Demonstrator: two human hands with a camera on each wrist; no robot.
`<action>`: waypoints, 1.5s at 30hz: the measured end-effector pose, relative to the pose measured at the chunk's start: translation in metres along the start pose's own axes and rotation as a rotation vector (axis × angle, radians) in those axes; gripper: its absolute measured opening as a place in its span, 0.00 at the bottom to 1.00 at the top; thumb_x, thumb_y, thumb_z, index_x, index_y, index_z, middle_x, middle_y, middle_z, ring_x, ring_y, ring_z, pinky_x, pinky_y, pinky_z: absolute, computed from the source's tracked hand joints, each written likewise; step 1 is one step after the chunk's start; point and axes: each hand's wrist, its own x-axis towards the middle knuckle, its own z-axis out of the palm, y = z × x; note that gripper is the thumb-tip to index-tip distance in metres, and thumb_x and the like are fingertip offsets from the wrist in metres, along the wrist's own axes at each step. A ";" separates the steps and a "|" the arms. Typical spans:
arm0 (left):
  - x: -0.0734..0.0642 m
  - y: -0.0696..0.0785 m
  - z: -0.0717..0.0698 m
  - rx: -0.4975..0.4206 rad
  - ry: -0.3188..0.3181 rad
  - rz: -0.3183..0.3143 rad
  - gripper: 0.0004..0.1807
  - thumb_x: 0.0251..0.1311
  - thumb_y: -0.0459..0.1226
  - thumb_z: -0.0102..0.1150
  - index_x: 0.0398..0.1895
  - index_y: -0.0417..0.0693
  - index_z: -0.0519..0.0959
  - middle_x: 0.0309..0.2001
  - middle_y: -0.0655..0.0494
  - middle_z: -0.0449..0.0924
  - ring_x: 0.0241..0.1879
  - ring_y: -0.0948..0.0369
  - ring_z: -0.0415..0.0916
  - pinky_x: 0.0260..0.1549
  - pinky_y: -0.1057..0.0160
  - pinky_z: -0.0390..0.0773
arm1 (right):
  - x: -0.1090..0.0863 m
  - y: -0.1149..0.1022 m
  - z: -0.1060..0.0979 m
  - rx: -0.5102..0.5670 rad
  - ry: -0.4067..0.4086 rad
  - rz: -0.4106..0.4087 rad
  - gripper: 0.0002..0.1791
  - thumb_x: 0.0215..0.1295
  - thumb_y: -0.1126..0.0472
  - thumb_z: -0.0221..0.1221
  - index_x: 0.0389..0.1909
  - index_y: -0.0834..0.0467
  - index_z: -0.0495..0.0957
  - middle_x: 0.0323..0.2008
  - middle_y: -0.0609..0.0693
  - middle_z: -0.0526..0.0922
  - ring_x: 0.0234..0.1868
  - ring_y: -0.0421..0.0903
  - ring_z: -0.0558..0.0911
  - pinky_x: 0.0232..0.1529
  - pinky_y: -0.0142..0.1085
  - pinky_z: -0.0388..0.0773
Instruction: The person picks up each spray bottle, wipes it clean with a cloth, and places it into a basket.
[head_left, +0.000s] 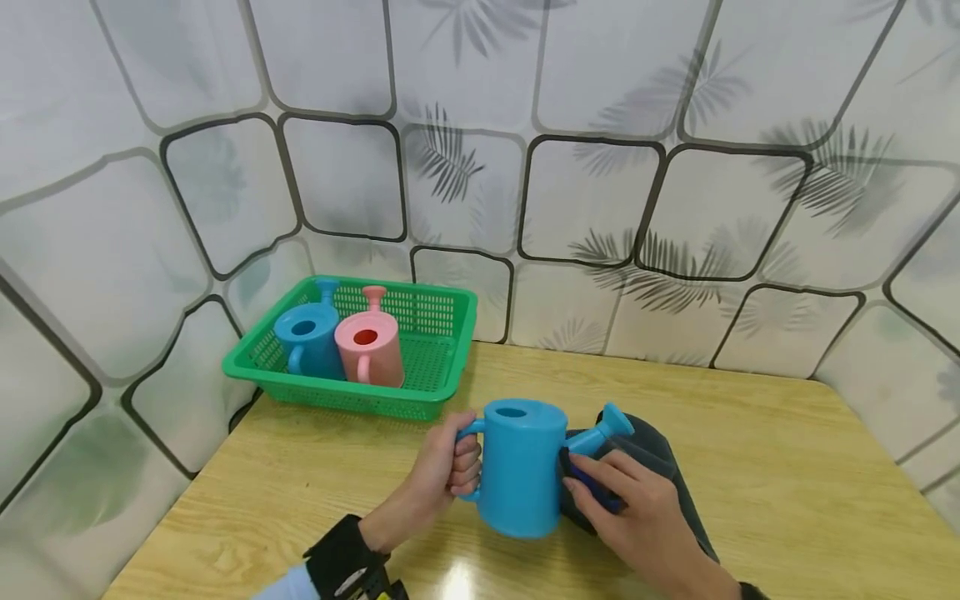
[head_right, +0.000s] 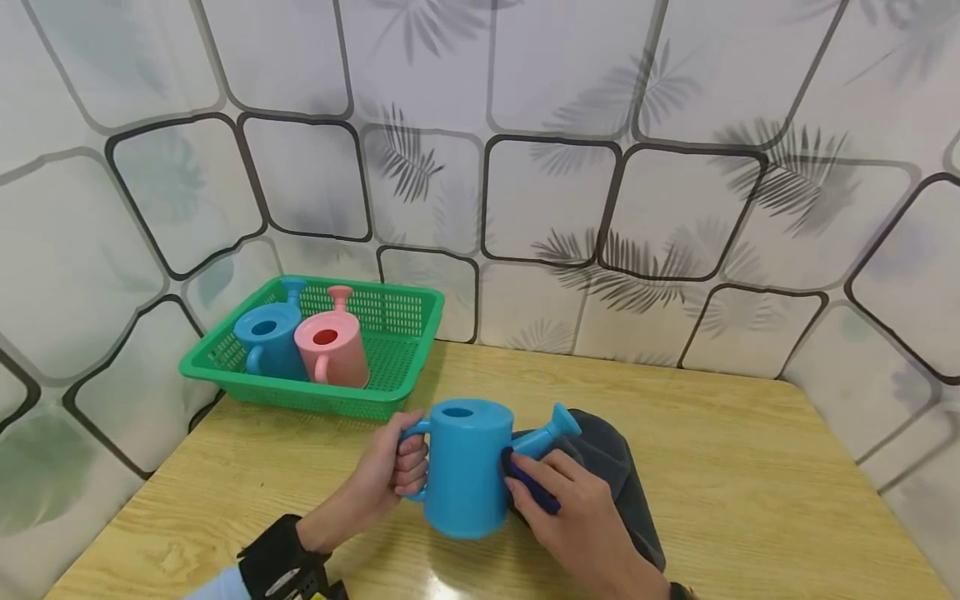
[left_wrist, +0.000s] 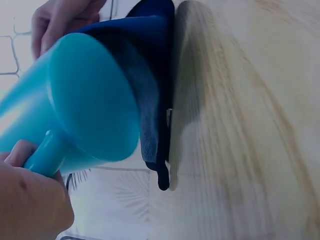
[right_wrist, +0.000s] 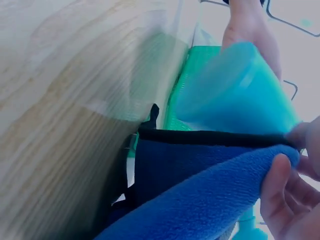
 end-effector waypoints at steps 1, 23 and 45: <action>0.000 -0.001 0.001 0.030 -0.002 -0.005 0.28 0.77 0.48 0.40 0.13 0.55 0.55 0.10 0.68 0.53 0.09 0.71 0.52 0.12 0.73 0.55 | 0.001 0.000 -0.001 -0.012 0.026 0.013 0.20 0.50 0.70 0.75 0.47 0.58 0.87 0.31 0.42 0.81 0.25 0.29 0.70 0.24 0.17 0.66; -0.006 0.000 0.006 -0.040 -0.014 -0.021 0.28 0.78 0.50 0.41 0.14 0.56 0.55 0.11 0.68 0.52 0.10 0.72 0.52 0.13 0.74 0.56 | 0.006 0.024 -0.021 -0.236 0.126 0.016 0.30 0.76 0.40 0.50 0.48 0.61 0.87 0.29 0.47 0.76 0.24 0.31 0.65 0.23 0.21 0.59; -0.008 0.003 0.008 -0.071 0.033 0.001 0.28 0.78 0.50 0.41 0.15 0.55 0.54 0.11 0.67 0.52 0.10 0.71 0.52 0.14 0.73 0.56 | -0.003 0.002 -0.004 -0.084 -0.005 -0.002 0.16 0.56 0.63 0.74 0.46 0.55 0.87 0.28 0.38 0.77 0.26 0.28 0.69 0.25 0.16 0.64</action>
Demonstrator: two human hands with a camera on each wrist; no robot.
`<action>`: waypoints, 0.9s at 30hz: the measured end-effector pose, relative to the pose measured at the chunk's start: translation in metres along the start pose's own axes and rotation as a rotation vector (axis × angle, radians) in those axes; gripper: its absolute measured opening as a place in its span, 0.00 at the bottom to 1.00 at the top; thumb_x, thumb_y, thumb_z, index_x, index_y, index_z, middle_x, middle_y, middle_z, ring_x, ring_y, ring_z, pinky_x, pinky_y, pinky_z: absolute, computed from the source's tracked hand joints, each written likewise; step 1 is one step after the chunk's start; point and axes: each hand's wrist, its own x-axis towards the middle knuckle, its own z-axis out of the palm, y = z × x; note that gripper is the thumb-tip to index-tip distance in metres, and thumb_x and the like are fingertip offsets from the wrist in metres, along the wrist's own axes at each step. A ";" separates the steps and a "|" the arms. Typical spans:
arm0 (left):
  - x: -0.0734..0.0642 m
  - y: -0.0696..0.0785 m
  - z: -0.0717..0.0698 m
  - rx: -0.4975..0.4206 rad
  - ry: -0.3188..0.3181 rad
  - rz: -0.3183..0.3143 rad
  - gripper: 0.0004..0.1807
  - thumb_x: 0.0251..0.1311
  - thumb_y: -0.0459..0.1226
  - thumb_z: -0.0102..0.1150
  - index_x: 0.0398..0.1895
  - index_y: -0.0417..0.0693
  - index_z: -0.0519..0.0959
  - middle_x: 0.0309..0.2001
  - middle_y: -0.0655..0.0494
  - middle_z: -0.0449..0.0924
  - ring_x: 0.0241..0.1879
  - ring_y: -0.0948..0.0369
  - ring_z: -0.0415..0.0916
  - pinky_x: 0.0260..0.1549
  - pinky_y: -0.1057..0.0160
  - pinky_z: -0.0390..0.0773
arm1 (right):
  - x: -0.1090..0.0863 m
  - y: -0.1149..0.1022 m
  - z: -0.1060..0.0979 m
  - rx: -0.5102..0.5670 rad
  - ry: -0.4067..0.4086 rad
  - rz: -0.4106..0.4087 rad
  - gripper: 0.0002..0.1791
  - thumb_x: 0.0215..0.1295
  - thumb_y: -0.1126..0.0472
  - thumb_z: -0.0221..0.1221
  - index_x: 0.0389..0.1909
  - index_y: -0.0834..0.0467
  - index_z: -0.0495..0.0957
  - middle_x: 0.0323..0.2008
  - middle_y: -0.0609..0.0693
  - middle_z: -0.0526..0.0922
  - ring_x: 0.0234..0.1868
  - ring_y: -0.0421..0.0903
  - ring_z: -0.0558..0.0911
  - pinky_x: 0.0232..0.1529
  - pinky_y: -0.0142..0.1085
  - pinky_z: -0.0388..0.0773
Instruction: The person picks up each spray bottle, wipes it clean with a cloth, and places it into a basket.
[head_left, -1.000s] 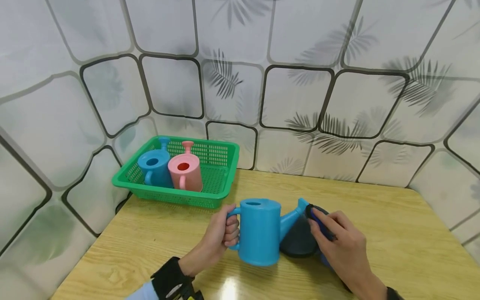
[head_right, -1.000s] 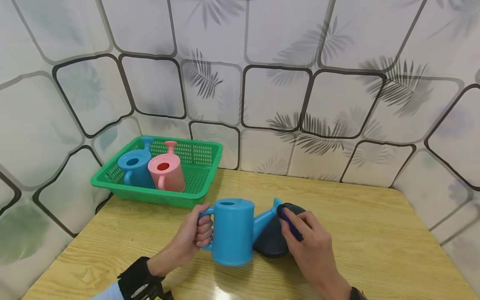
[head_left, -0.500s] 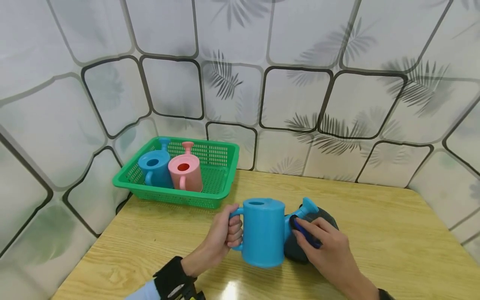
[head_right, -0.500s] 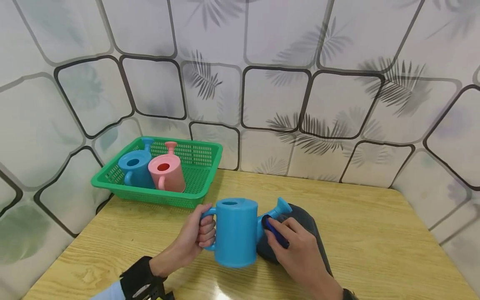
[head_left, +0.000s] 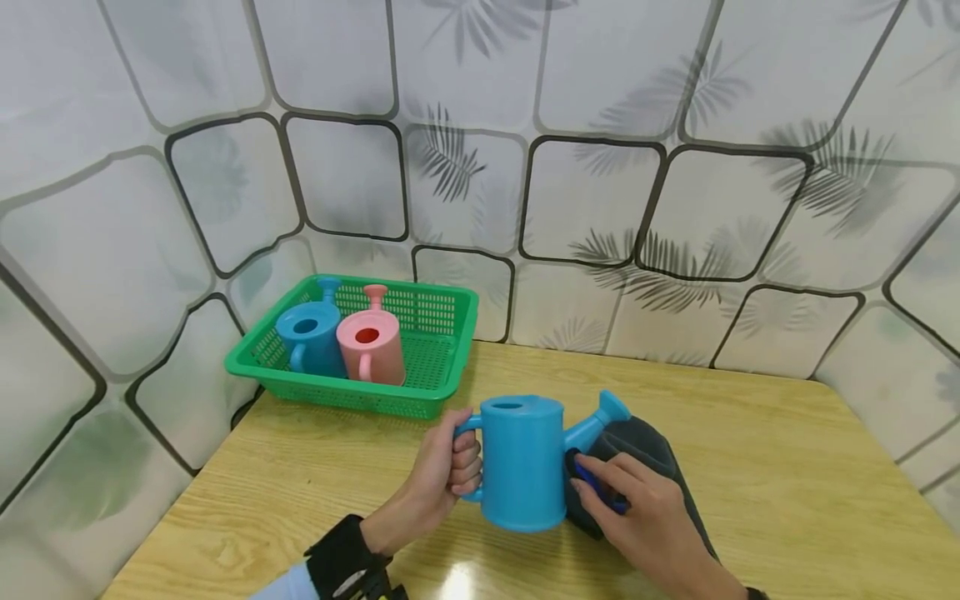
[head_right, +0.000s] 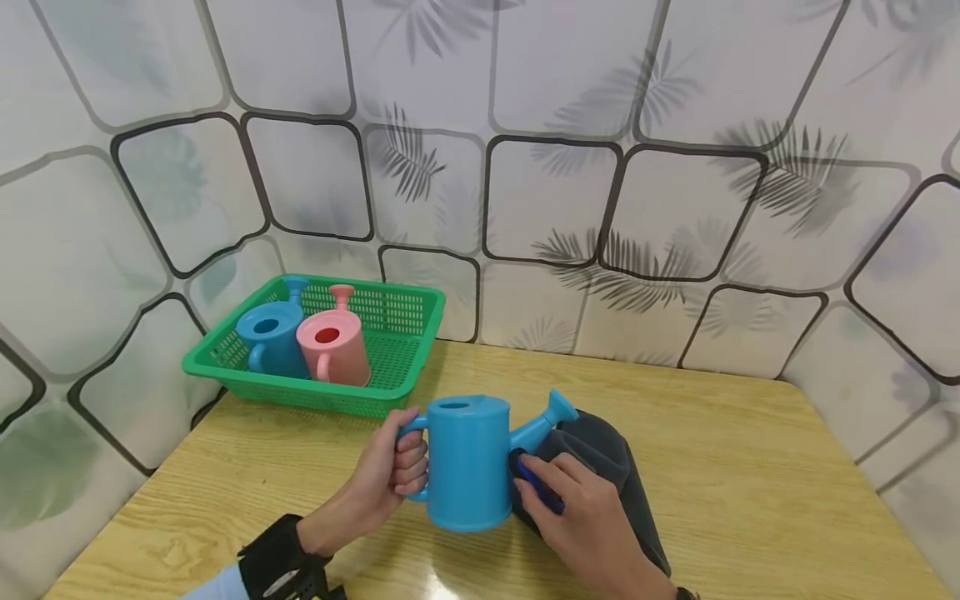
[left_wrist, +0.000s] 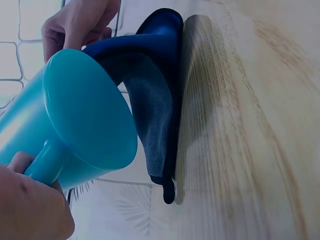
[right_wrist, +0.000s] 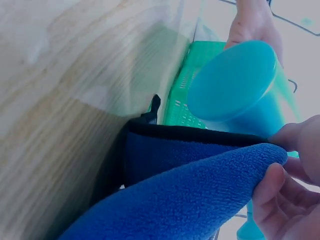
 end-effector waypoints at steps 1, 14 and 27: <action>0.000 0.000 0.000 0.002 -0.003 -0.001 0.29 0.78 0.50 0.41 0.15 0.55 0.54 0.11 0.67 0.52 0.10 0.71 0.52 0.14 0.73 0.56 | 0.001 0.001 0.000 -0.006 0.002 0.000 0.19 0.51 0.67 0.76 0.46 0.56 0.87 0.29 0.38 0.78 0.26 0.28 0.70 0.25 0.16 0.64; 0.000 -0.004 -0.001 -0.003 -0.072 -0.016 0.29 0.75 0.46 0.47 0.12 0.57 0.53 0.11 0.68 0.51 0.10 0.72 0.52 0.14 0.74 0.57 | 0.012 0.026 -0.017 -0.122 0.096 0.035 0.16 0.56 0.64 0.74 0.47 0.60 0.87 0.27 0.44 0.78 0.24 0.32 0.72 0.24 0.20 0.66; 0.006 -0.005 0.019 -0.607 0.117 -0.157 0.31 0.74 0.52 0.50 0.12 0.57 0.54 0.11 0.67 0.52 0.10 0.71 0.54 0.16 0.75 0.58 | 0.023 0.022 -0.025 0.018 0.238 0.155 0.21 0.46 0.77 0.73 0.43 0.61 0.89 0.28 0.50 0.84 0.32 0.20 0.77 0.24 0.18 0.75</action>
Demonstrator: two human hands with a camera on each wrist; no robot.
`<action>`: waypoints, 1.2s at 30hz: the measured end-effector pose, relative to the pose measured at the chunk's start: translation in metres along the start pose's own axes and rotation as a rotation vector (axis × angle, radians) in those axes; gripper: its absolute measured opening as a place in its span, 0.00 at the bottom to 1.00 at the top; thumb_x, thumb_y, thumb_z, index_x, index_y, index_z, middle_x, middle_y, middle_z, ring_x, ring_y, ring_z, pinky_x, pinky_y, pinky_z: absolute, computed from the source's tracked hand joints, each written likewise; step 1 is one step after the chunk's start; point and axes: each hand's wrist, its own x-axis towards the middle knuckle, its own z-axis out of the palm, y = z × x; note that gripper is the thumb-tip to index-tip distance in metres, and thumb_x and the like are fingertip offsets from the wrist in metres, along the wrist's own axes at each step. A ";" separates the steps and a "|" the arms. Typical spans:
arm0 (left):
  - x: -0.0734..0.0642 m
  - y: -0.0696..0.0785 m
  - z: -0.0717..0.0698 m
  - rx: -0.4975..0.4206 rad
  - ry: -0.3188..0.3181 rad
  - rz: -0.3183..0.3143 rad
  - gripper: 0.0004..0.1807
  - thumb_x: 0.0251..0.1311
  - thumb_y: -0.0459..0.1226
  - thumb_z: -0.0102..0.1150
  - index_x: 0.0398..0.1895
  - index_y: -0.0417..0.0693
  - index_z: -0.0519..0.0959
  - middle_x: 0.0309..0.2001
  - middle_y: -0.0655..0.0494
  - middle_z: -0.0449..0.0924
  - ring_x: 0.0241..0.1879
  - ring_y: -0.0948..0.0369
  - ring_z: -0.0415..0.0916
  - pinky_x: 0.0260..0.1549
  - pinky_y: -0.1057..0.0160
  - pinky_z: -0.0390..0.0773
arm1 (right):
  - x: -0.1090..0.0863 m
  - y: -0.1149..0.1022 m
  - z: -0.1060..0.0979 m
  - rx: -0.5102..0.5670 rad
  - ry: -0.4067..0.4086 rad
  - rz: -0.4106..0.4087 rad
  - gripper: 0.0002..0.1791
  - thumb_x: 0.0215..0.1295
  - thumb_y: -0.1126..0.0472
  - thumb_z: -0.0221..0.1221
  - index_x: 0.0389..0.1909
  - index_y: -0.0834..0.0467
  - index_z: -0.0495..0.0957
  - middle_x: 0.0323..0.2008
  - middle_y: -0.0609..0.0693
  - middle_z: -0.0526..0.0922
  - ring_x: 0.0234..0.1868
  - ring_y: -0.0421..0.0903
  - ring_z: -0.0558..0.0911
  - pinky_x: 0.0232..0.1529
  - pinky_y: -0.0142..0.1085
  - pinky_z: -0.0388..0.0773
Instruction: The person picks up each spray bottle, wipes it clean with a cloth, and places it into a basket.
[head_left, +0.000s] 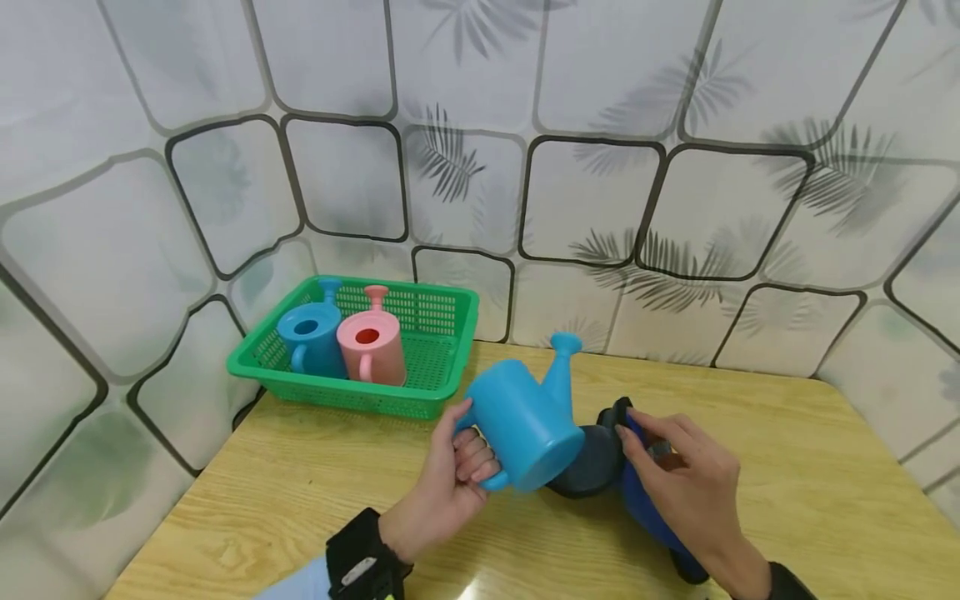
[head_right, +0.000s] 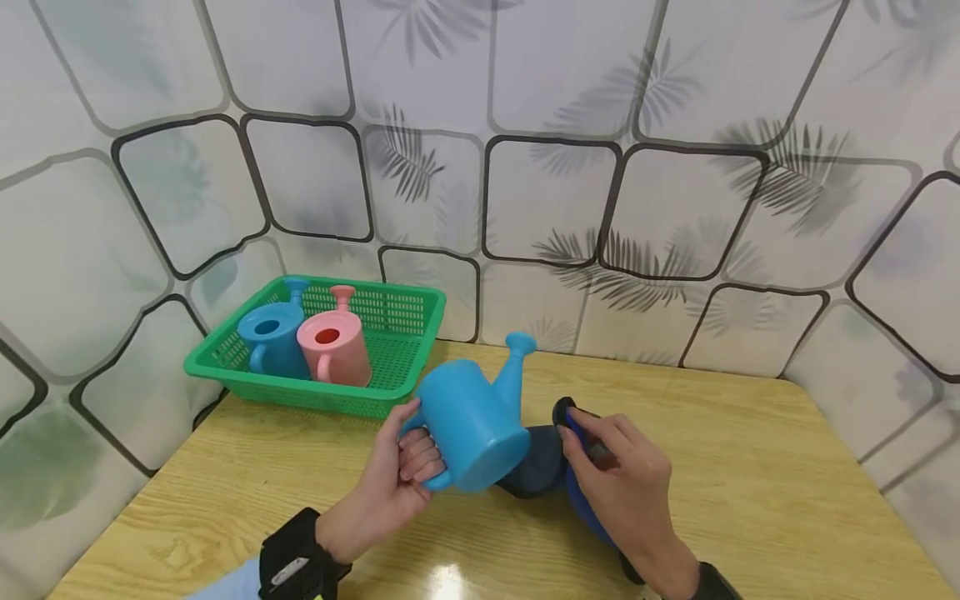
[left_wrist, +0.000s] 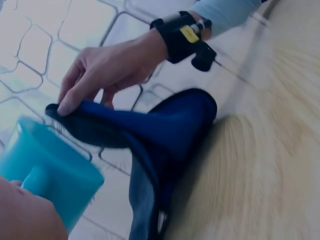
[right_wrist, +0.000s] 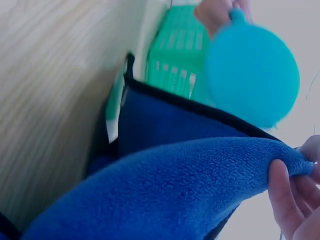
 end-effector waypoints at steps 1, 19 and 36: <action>0.000 -0.001 0.002 -0.024 0.008 0.018 0.31 0.73 0.52 0.50 0.11 0.57 0.54 0.11 0.66 0.51 0.10 0.71 0.54 0.17 0.75 0.58 | -0.001 -0.003 0.002 0.031 -0.008 -0.011 0.21 0.45 0.78 0.73 0.43 0.61 0.88 0.29 0.51 0.84 0.31 0.22 0.78 0.24 0.18 0.75; 0.006 -0.012 0.008 -0.050 0.046 0.063 0.31 0.73 0.54 0.50 0.11 0.57 0.56 0.10 0.67 0.54 0.11 0.70 0.53 0.18 0.74 0.59 | -0.020 -0.030 0.036 0.234 -0.161 -0.211 0.13 0.71 0.51 0.62 0.39 0.56 0.87 0.31 0.50 0.83 0.25 0.36 0.79 0.27 0.21 0.75; 0.004 -0.010 -0.004 -0.029 0.018 0.027 0.32 0.74 0.54 0.48 0.11 0.57 0.53 0.09 0.67 0.53 0.10 0.70 0.53 0.17 0.73 0.58 | -0.034 -0.033 0.046 0.219 -0.205 -0.250 0.11 0.71 0.50 0.62 0.38 0.53 0.86 0.31 0.46 0.82 0.24 0.32 0.77 0.24 0.18 0.71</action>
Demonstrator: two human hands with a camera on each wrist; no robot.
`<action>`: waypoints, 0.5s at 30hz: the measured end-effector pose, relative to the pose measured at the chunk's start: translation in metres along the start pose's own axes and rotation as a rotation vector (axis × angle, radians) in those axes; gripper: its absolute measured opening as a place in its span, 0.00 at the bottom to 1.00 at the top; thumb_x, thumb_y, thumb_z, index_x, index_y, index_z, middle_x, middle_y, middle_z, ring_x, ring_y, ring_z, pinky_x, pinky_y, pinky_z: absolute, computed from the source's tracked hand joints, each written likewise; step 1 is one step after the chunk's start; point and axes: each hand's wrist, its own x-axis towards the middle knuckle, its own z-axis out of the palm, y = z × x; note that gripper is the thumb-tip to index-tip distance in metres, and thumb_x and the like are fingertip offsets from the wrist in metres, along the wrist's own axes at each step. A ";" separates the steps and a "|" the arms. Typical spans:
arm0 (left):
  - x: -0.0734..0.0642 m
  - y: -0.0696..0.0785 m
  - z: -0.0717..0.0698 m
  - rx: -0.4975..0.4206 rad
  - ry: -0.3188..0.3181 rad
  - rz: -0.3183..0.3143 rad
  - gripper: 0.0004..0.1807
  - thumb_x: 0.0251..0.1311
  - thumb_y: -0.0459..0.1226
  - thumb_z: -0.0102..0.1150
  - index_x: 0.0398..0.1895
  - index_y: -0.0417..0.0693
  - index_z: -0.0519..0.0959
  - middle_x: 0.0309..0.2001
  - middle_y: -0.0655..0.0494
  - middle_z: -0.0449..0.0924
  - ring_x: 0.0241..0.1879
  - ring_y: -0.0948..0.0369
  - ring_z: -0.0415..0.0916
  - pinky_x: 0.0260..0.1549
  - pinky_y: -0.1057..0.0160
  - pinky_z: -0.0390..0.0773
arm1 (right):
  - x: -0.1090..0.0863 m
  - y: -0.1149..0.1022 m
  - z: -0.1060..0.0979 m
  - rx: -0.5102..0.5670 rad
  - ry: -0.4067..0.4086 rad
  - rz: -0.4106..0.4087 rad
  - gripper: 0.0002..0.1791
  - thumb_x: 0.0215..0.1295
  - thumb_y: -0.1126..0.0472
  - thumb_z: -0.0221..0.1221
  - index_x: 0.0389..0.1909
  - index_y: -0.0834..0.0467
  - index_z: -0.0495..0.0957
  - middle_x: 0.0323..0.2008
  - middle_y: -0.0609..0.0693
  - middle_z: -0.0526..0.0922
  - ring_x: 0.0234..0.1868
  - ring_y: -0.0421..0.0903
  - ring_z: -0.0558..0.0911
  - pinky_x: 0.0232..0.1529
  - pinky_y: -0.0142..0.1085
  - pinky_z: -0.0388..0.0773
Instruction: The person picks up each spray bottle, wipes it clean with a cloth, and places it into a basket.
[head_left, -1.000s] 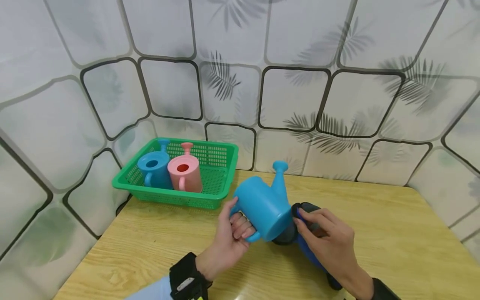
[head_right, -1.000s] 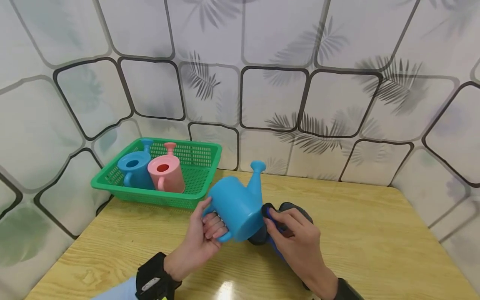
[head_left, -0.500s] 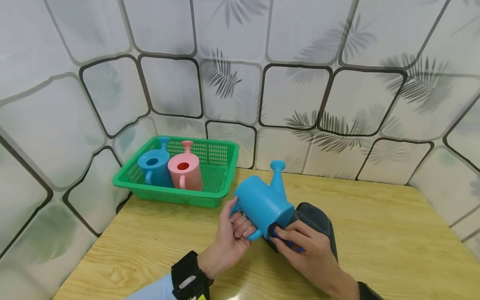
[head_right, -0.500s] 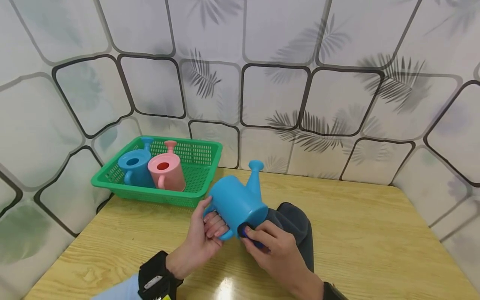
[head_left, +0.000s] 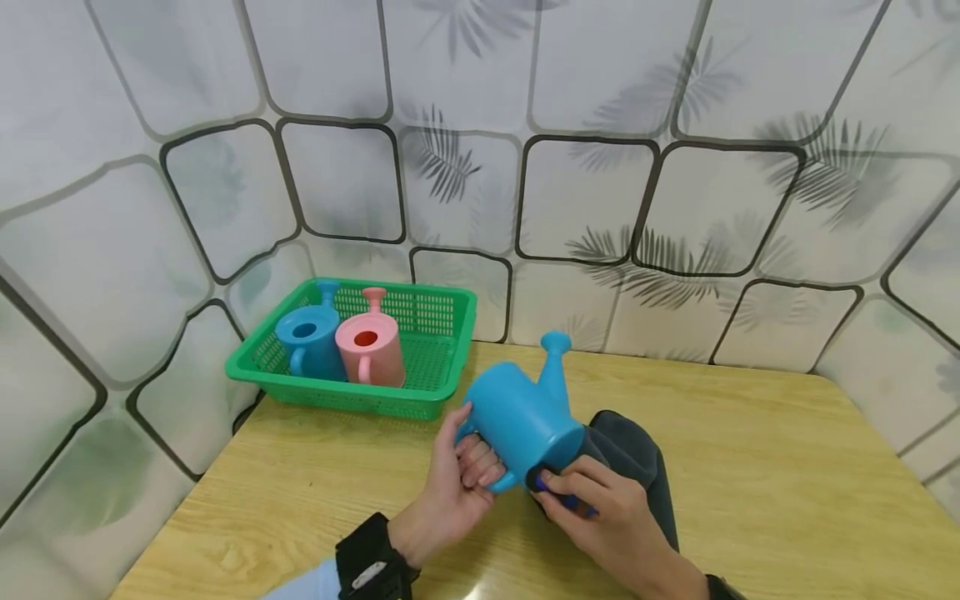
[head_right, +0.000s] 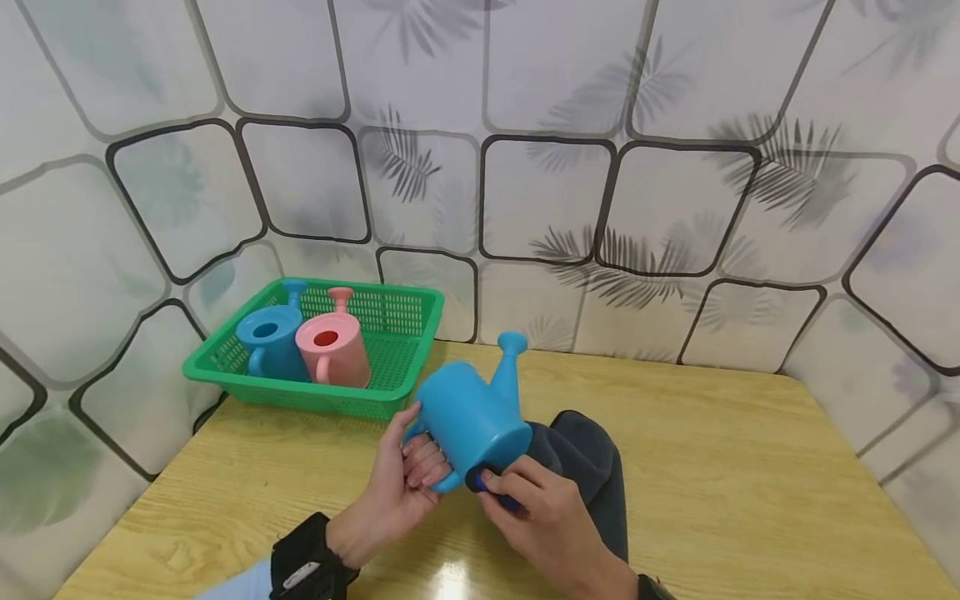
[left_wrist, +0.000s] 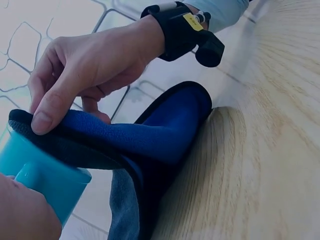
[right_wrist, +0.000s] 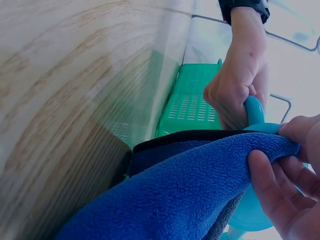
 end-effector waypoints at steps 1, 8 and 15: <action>-0.001 0.000 -0.001 0.000 0.001 -0.003 0.32 0.74 0.54 0.48 0.11 0.57 0.53 0.09 0.67 0.53 0.10 0.70 0.53 0.17 0.73 0.58 | -0.001 0.000 0.000 -0.004 -0.001 0.007 0.11 0.71 0.50 0.62 0.38 0.53 0.86 0.31 0.46 0.82 0.25 0.32 0.77 0.25 0.18 0.71; -0.004 -0.001 -0.003 0.013 -0.002 -0.013 0.31 0.73 0.54 0.48 0.11 0.57 0.53 0.09 0.66 0.52 0.10 0.70 0.53 0.17 0.73 0.58 | -0.002 0.001 -0.005 -0.037 0.038 0.061 0.07 0.66 0.54 0.68 0.38 0.54 0.86 0.31 0.47 0.83 0.25 0.32 0.78 0.25 0.19 0.73; -0.007 0.002 -0.004 -0.016 -0.015 -0.023 0.31 0.73 0.54 0.50 0.12 0.57 0.53 0.10 0.66 0.52 0.10 0.69 0.52 0.17 0.72 0.57 | 0.005 0.007 -0.019 -0.101 0.104 0.139 0.25 0.35 0.80 0.76 0.37 0.56 0.86 0.30 0.49 0.85 0.22 0.33 0.79 0.22 0.19 0.73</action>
